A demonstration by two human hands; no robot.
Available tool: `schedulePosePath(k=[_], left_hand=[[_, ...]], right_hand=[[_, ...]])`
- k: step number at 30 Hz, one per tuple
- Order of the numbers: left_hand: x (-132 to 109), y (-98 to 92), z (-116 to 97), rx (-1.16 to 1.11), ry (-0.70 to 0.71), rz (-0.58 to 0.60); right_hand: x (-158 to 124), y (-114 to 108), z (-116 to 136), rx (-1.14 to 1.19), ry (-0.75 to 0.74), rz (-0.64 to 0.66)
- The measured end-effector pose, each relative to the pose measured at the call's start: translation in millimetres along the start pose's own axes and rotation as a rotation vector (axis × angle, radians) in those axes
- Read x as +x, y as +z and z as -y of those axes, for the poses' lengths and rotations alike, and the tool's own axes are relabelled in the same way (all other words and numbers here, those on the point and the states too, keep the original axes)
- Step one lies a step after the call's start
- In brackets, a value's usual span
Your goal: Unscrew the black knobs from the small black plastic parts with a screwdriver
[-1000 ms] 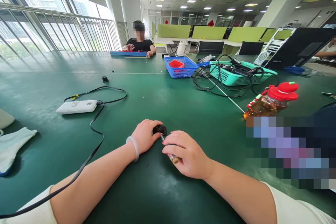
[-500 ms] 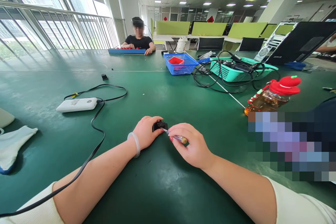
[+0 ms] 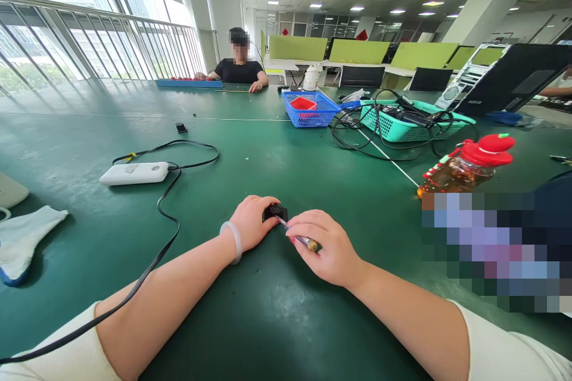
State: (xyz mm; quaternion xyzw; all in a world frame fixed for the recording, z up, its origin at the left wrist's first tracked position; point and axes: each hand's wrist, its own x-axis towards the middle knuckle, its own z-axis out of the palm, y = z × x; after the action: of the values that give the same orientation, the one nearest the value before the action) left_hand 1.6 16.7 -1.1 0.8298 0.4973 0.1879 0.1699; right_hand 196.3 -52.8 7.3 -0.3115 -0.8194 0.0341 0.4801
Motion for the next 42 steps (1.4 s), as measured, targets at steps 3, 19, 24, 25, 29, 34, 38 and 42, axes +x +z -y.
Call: schedulePosePath(k=[3, 19, 24, 25, 29, 34, 38, 42], left_hand=[[0.1, 0.1, 0.0, 0.002, -0.004, 0.001], [2.0, 0.1, -0.2, 0.013, -0.005, 0.014], [1.2, -0.3, -0.2, 0.010, -0.009, 0.013], [0.9, -0.5, -0.5, 0.008, -0.010, 0.013], [0.4, -1.0, -1.5, -0.005, -0.021, 0.022], [1.7, -0.1, -0.3, -0.001, -0.007, 0.013], [1.9, 0.7, 0.7, 0.000, -0.001, 0.011], [1.3, 0.6, 0.0, 0.002, -0.005, 0.011]], right_hand=[[-0.2, -0.4, -0.3, 0.002, -0.001, 0.011], [-0.3, -3.8, -1.6, 0.000, -0.004, 0.038], [1.3, -5.7, -0.7, -0.006, -0.026, 0.030], [1.6, -6.3, -0.6, -0.008, -0.036, 0.031], [2.6, -8.9, -0.5, -0.029, -0.089, 0.022], [2.5, -9.5, 0.3, -0.081, -0.128, 0.048], [0.7, -7.9, 2.0, -0.141, -0.181, 0.087], [0.9, -8.6, 3.6, -0.174, -0.197, 0.078]])
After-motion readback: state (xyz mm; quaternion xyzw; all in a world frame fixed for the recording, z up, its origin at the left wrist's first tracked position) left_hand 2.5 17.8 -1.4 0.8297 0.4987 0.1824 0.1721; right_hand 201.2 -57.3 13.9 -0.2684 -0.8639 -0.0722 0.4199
